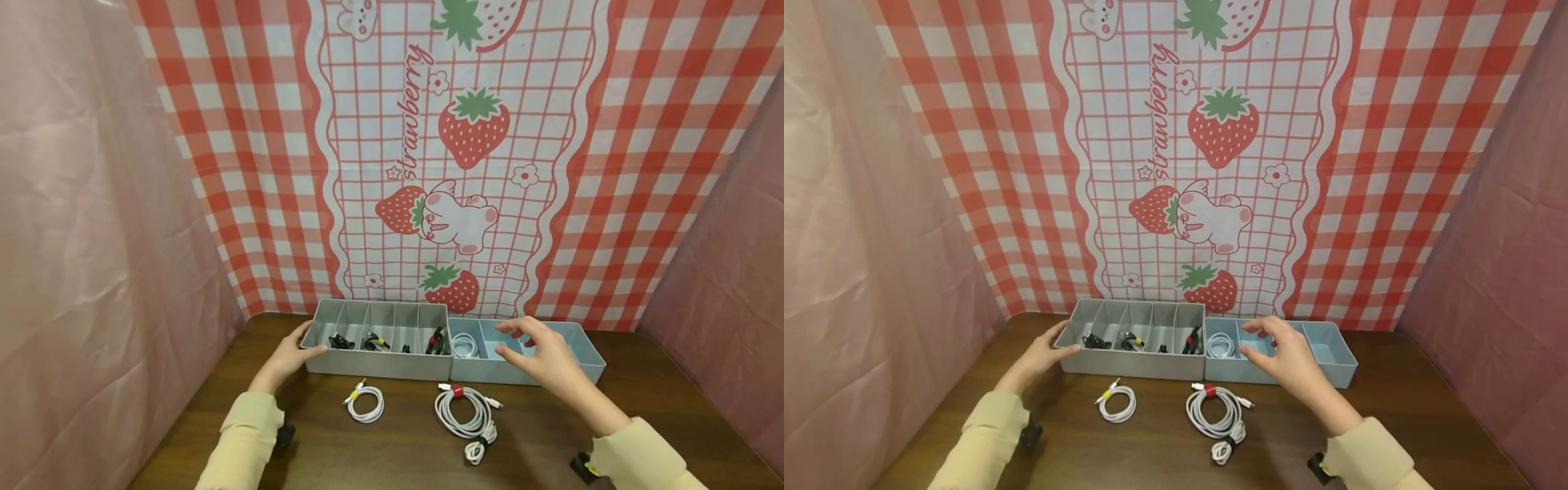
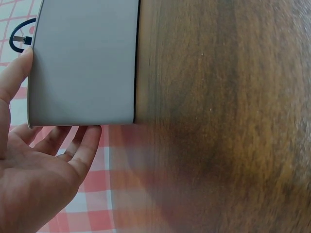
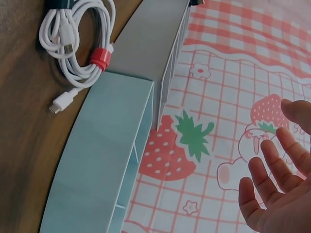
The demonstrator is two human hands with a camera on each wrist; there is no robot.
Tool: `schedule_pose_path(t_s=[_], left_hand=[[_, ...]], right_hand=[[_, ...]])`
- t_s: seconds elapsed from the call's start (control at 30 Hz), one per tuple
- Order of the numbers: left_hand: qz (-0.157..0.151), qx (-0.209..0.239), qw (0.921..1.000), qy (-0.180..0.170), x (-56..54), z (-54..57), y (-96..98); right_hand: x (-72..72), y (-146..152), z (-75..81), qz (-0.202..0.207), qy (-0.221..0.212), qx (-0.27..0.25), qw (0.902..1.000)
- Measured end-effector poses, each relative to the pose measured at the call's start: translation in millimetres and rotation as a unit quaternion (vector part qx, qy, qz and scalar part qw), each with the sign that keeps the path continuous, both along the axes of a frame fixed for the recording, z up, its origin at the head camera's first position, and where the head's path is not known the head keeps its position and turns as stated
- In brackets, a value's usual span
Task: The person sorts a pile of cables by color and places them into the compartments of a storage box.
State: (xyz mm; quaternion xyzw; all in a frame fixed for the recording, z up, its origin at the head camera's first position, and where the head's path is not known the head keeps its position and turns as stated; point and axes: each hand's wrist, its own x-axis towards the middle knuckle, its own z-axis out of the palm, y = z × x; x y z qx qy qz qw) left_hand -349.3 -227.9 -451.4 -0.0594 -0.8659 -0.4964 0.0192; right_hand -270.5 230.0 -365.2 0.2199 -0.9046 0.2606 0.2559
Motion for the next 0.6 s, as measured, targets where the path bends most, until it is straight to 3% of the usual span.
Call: schedule_pose_path(t_s=[0.27,0.6], left_hand=[[0.001,0.000,1.0000,-0.003,-1.4,-1.5,-1.2],[0.005,-0.002,1.0000,-0.005,-2.1,-2.1,-1.3]], right_hand=[[11.4,0,-6.2,0.007,0.010,0.005,0.9999],[19.4,6,-29.5,0.042,0.029,-0.012,0.9986]])
